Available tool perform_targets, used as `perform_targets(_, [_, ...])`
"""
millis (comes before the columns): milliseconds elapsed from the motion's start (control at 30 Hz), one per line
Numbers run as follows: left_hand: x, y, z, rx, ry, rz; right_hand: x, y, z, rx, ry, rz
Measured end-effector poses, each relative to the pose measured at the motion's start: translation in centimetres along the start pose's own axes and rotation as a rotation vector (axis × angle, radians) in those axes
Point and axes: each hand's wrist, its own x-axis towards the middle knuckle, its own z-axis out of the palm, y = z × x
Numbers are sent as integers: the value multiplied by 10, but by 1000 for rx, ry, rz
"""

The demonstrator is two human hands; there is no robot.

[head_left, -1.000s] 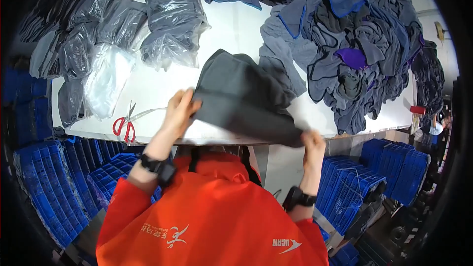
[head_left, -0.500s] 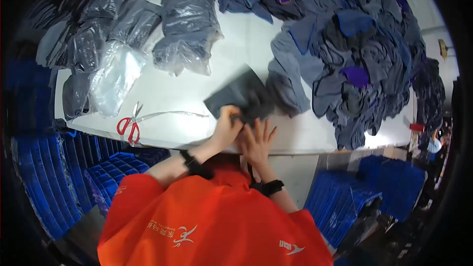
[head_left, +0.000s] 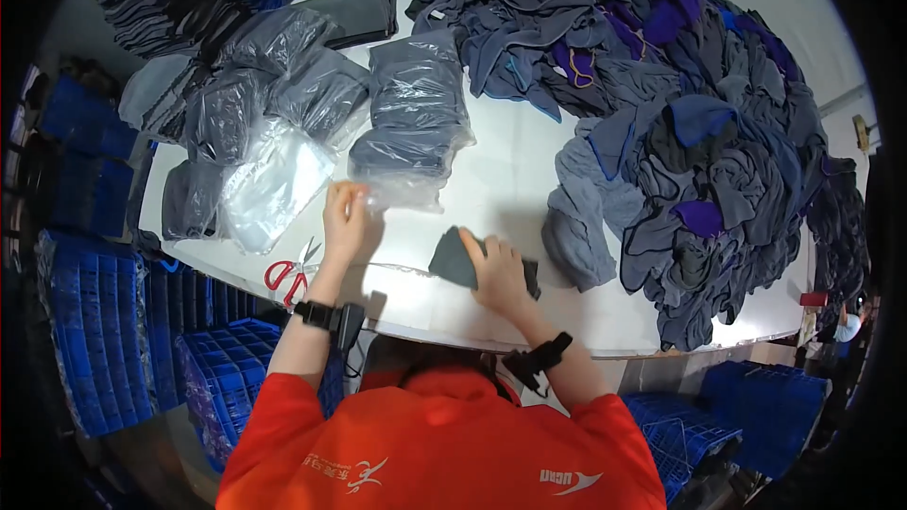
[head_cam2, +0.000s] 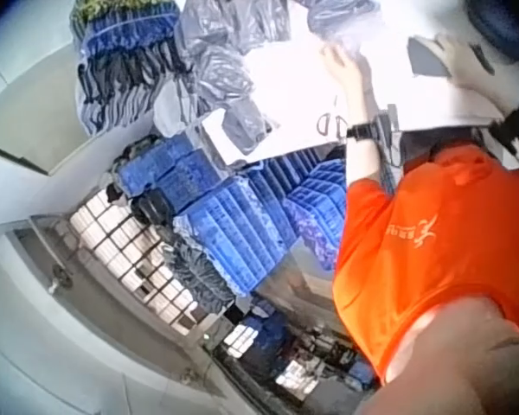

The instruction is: Sorting and folding gray fabric pieces in a factory setting.

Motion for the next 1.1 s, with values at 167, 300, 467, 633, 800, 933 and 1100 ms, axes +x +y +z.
perform_targets(167, [-10, -10, -8, -969, 26, -658, 1, -49, -33, 592, -285, -180])
perform_targets(300, [-15, 11, -19, 30, 9, 248, 29, -88, -51, 346, 8, -228])
perform_targets(467, [-36, 34, -39, 110, -82, 367, 63, -69, -11, 1124, -285, 150])
perform_targets(633, [-69, 24, -31, 223, -251, 447, 60, -54, 42, 2297, 29, 788])
perform_targets(800, [-67, 13, -1, -396, -10, -565, 52, -53, 53, 2386, -15, 576])
perform_targets(933, [-45, 28, 20, -1027, 232, -839, 43, -64, 39, 2397, 26, 658])
perform_targets(1100, [-93, 28, 39, -482, 93, -225, 58, -74, 22, 2694, -121, 459])
